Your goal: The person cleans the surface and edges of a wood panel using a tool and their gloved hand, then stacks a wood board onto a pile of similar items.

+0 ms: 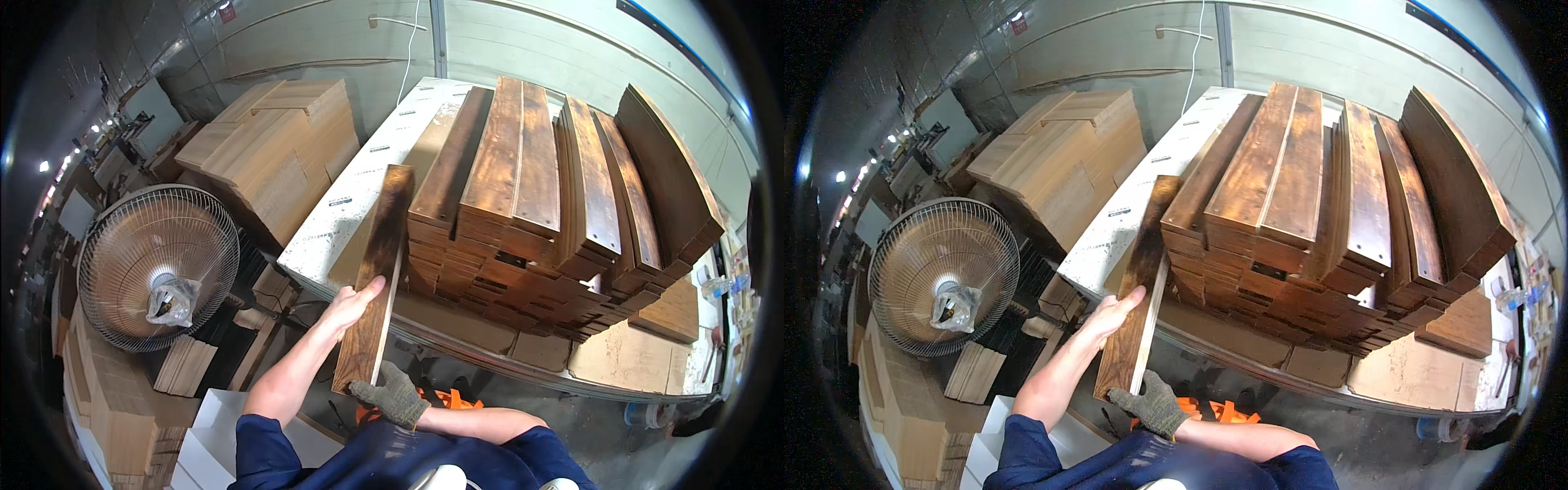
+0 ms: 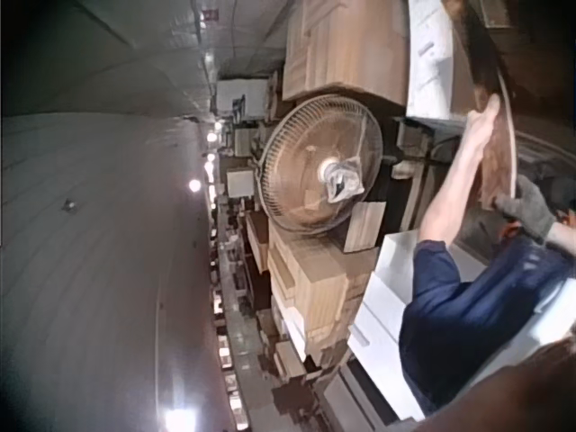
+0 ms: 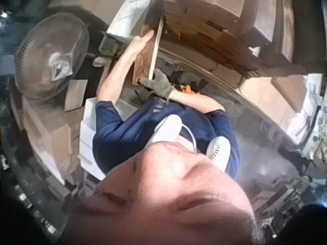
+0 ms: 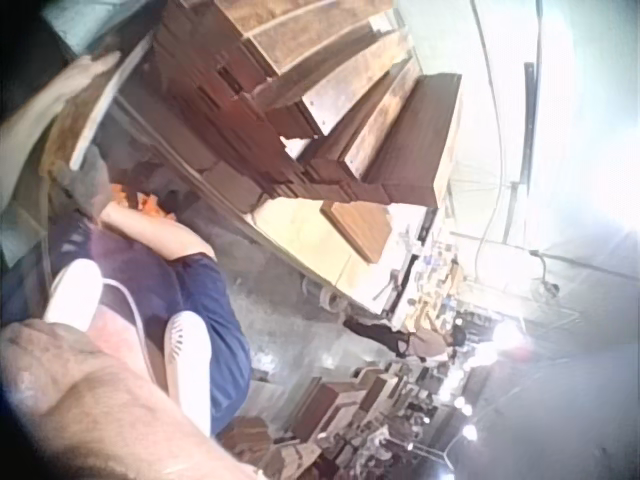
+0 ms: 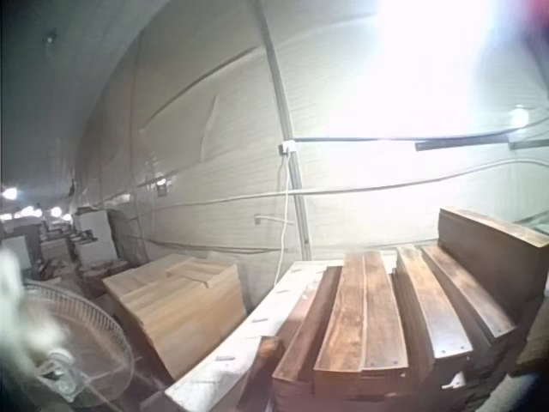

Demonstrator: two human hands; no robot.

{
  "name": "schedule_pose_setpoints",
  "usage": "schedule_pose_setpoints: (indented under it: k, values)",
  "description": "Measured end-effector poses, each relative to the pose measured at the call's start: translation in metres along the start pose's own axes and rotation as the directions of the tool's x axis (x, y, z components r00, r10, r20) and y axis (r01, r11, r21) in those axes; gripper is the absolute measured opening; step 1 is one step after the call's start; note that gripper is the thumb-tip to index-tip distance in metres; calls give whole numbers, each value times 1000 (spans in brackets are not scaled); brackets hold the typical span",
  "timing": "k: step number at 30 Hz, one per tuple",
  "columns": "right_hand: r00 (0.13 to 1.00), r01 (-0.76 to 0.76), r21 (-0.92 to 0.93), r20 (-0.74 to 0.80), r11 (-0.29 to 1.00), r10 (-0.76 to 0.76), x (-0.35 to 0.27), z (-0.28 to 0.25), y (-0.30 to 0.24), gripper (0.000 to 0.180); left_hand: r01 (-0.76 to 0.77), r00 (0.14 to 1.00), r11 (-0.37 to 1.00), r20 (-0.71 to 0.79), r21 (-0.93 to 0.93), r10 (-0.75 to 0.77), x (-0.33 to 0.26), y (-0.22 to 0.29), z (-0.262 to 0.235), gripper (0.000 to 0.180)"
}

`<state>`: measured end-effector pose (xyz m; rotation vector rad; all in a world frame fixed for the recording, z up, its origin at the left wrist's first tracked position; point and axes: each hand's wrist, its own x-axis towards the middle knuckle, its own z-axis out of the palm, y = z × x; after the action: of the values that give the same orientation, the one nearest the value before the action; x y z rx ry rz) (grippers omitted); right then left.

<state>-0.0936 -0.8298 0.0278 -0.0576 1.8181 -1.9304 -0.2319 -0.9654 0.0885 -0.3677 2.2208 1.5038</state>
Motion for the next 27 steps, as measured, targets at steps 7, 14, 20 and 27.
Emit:
schedule_pose_setpoints:
  k: [7,14,20,27]
  values:
    - [992,-83,305,-65,949,107,22,34,-4,44,-112,990,984,103,138,98,46,-13,-9,89]
    - [984,-28,511,-139,859,114,32,36,5,33,-280,922,776,383,565,55,59,10,-36,114]
    - [945,-70,463,-253,883,207,44,34,-16,32,-285,941,954,162,-95,297,131,-2,-37,94]
    - [911,-51,502,-332,863,246,67,12,-20,39,-395,859,881,236,-259,454,141,43,-1,68]
